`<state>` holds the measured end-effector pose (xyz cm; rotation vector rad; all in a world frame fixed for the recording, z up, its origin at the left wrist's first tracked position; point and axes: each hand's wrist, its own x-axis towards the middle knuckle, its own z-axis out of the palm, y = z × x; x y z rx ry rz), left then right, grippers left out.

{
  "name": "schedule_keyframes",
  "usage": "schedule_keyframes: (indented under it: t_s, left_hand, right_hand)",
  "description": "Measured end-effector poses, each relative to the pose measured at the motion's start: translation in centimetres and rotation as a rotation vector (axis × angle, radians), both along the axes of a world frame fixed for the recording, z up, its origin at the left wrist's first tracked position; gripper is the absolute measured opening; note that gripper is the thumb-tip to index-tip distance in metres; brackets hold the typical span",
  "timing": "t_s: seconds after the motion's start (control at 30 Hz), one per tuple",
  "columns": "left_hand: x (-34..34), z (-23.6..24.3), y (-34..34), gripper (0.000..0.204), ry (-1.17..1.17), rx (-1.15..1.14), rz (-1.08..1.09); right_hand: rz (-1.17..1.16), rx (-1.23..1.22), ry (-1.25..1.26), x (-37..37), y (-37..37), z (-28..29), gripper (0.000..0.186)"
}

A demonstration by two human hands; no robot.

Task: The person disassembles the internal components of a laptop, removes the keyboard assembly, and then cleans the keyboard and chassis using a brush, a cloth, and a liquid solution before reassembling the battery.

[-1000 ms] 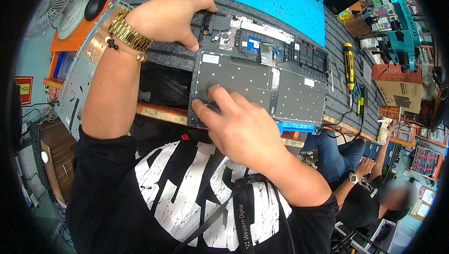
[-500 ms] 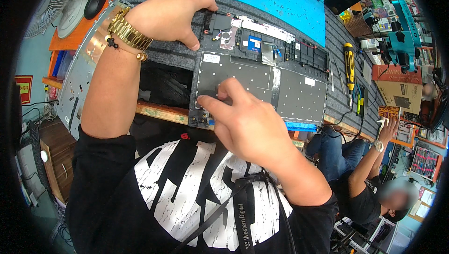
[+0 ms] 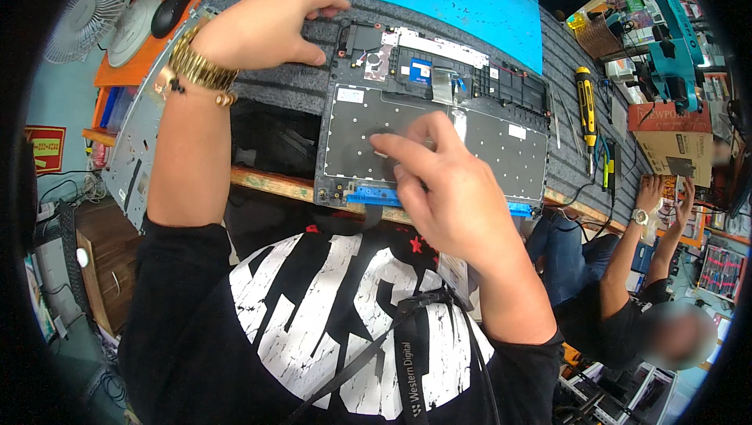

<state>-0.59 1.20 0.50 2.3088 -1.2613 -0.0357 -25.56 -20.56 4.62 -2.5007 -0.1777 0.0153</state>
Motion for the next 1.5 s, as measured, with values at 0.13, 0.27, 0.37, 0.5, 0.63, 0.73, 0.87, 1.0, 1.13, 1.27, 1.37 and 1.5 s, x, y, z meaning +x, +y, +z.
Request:
schedule_keyframes:
  t_s: [0.13,0.27,0.37,0.5,0.63,0.73,0.87,1.0,1.13,1.27,1.37,1.5]
  left_hand:
    - [-2.8,1.4,2.8,0.028,0.116,-0.054,0.024]
    - [-7.0,1.1,4.4,0.021,0.289,-0.086,-0.010]
    - [-10.1,0.4,4.6,0.021,0.317,-0.197,-0.048]
    - [-12.6,-0.4,4.1,0.022,0.201,-0.182,-0.123]
    - [-13.4,-0.9,3.6,0.018,0.092,-0.140,-0.124]
    - [-13.7,-0.9,3.4,0.015,0.043,-0.118,-0.114]
    - [-14.1,-0.8,3.0,0.010,-0.020,-0.095,-0.112]
    - [-14.3,-0.8,2.7,0.010,-0.086,-0.077,-0.136]
    - [-14.3,-1.1,2.7,0.010,-0.102,-0.072,-0.149]
    - [-14.2,-1.5,2.5,0.010,-0.111,-0.066,-0.157]
    - [-14.0,-1.6,2.3,0.011,-0.143,-0.044,-0.166]
    - [-13.8,-1.5,2.0,0.013,-0.135,-0.043,-0.165]
  right_hand:
    - [-0.050,0.052,-0.039,-0.7,-2.0,0.4,0.039]
    - [-0.079,0.074,-0.081,-1.5,-3.6,0.3,0.038]
    - [-0.078,0.089,-0.070,-1.8,-4.1,-0.1,0.037]
    - [-0.076,0.106,-0.057,-1.9,-4.1,-0.6,0.036]
    - [-0.080,0.114,-0.053,-2.2,-4.1,-0.6,0.036]
    - [-0.092,0.117,-0.050,-2.4,-4.4,-0.5,0.036]
    - [-0.093,0.106,-0.069,-2.8,-4.8,-0.6,0.036]
    - [-0.083,0.110,-0.099,-3.0,-5.2,-0.9,0.036]
    - [-0.089,0.165,-0.092,-3.0,-5.5,-1.2,0.036]
    - [-0.087,0.194,-0.096,-3.1,-5.7,-1.4,0.035]
    - [-0.082,0.191,-0.107,-3.1,-5.8,-1.6,0.034]
    - [-0.060,0.182,-0.129,-3.0,-6.1,-1.7,0.033]
